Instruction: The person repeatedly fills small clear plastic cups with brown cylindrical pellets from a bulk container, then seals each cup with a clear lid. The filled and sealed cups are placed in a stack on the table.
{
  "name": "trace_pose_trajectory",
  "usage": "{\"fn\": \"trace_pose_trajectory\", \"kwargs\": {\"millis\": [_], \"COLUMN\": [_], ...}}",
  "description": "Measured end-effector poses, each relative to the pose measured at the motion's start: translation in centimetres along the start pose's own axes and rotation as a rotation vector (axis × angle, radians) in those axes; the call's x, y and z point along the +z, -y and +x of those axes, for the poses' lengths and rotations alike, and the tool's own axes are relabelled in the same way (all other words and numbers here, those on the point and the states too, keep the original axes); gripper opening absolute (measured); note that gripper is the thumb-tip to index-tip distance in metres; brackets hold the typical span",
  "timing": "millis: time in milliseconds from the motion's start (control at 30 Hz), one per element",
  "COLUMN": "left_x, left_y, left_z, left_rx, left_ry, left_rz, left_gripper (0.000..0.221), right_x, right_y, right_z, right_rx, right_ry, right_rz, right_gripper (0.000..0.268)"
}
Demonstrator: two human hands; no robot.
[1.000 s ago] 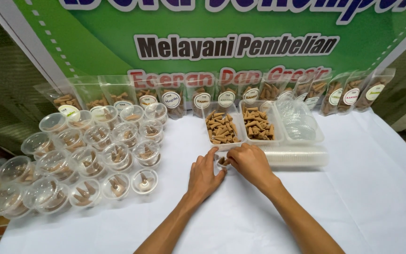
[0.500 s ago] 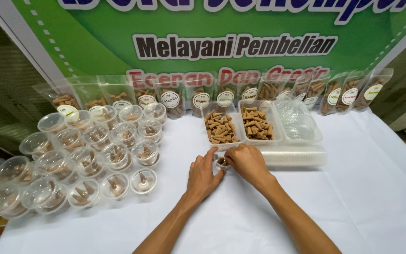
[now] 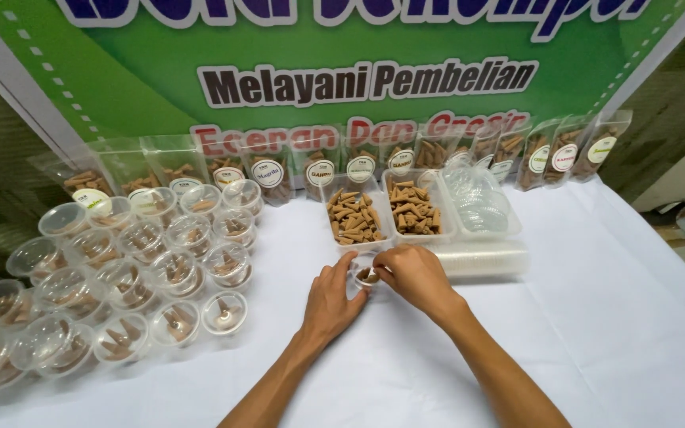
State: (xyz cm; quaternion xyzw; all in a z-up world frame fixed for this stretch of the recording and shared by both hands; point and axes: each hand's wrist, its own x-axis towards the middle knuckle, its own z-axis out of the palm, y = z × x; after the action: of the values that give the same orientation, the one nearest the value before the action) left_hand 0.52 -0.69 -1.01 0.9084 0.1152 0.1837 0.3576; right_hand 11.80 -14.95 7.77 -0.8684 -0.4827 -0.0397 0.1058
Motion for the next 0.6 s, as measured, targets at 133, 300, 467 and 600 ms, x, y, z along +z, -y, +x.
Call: {"fn": "trace_pose_trajectory", "kwargs": {"millis": [133,300,467,600], "left_x": [0.0,-0.1,2.4,5.2], "left_y": [-1.3,-3.8,-6.2,-8.2], "left_z": [0.0,-0.1,0.8,1.8], "left_rx": [0.034,0.033,0.129,0.199], "left_ry": [-0.032,-0.063,-0.098,-0.130], "left_rz": [-0.019,-0.067,-0.094,-0.155], "left_gripper": [0.070,0.069,0.069,0.070], "right_x": [-4.1,-6.4,-7.0,-6.1], "right_y": [-0.4,-6.0,-12.6,-17.0], "right_z": [-0.9,-2.2,-3.4,-4.2], "right_rx": [0.058,0.151,0.355,0.451], "right_ry": [-0.009,-0.169,-0.293,-0.370], "right_rz": [0.078,0.070,-0.001,-0.072], "right_gripper": [0.014,0.013,0.013,0.013]}}
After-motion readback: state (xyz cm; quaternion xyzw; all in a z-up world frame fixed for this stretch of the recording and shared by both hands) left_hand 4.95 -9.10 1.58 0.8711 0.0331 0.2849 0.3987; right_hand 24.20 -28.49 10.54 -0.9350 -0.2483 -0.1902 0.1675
